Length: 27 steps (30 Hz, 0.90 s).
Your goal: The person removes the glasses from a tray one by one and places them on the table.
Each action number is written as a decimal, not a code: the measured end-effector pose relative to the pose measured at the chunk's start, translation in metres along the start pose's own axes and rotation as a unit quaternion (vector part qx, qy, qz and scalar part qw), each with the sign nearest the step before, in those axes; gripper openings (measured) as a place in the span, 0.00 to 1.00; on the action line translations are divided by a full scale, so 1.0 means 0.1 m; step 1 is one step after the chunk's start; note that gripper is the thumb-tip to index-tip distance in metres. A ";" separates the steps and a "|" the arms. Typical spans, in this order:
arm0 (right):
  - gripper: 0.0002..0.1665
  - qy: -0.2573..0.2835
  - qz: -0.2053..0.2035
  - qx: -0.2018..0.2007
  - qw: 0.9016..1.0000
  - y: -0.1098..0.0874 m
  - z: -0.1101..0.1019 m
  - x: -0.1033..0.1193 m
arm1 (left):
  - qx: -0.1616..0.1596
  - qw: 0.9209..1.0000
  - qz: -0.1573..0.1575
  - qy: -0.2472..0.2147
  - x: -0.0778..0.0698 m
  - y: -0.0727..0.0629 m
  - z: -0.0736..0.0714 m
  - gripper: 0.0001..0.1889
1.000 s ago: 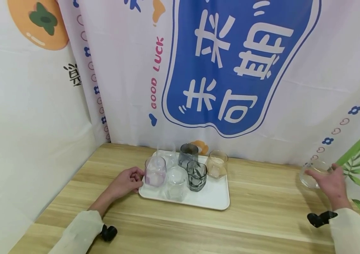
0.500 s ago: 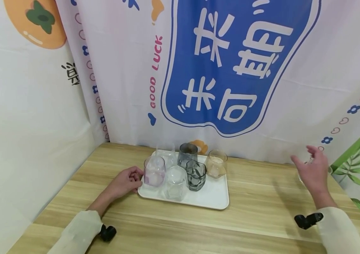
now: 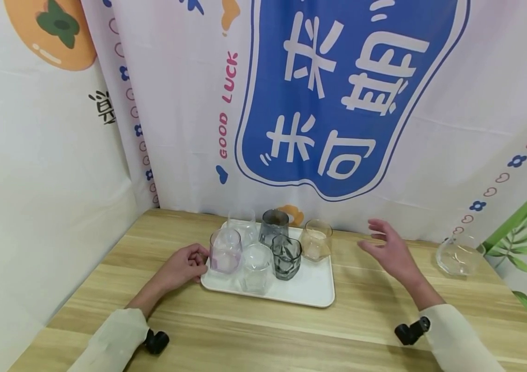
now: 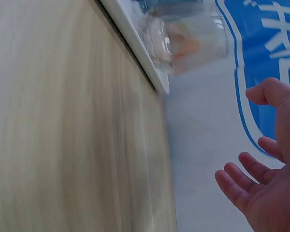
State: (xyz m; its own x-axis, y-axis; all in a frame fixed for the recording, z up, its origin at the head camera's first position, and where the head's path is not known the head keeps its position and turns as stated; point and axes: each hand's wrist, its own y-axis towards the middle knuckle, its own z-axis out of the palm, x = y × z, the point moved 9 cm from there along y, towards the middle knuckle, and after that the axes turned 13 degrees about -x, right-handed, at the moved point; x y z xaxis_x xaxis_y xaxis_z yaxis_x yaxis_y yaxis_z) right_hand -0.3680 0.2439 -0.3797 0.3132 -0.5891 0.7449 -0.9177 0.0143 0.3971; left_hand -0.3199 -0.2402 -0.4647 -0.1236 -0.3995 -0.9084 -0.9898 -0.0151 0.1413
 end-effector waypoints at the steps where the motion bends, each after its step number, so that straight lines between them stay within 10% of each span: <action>1: 0.43 0.000 -0.001 0.011 1.000 -0.01 0.06 0.03 | 0.001 1.000 0.000 -0.001 0.01 0.00 0.00 0.17; 27: 0.49 0.044 0.003 0.075 0.996 -0.02 0.90 0.39 | 0.000 1.000 0.006 -0.004 0.00 0.00 -0.01 0.17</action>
State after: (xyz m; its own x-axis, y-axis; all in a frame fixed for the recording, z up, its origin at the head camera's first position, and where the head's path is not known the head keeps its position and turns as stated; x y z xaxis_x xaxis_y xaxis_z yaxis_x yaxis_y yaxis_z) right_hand -0.3762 0.1482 -0.3996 0.3208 -0.5159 0.7943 -0.9440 -0.1064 0.3122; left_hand -0.3204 -0.2409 -0.4645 -0.1356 -0.3922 -0.9098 -0.9883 -0.0110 0.1520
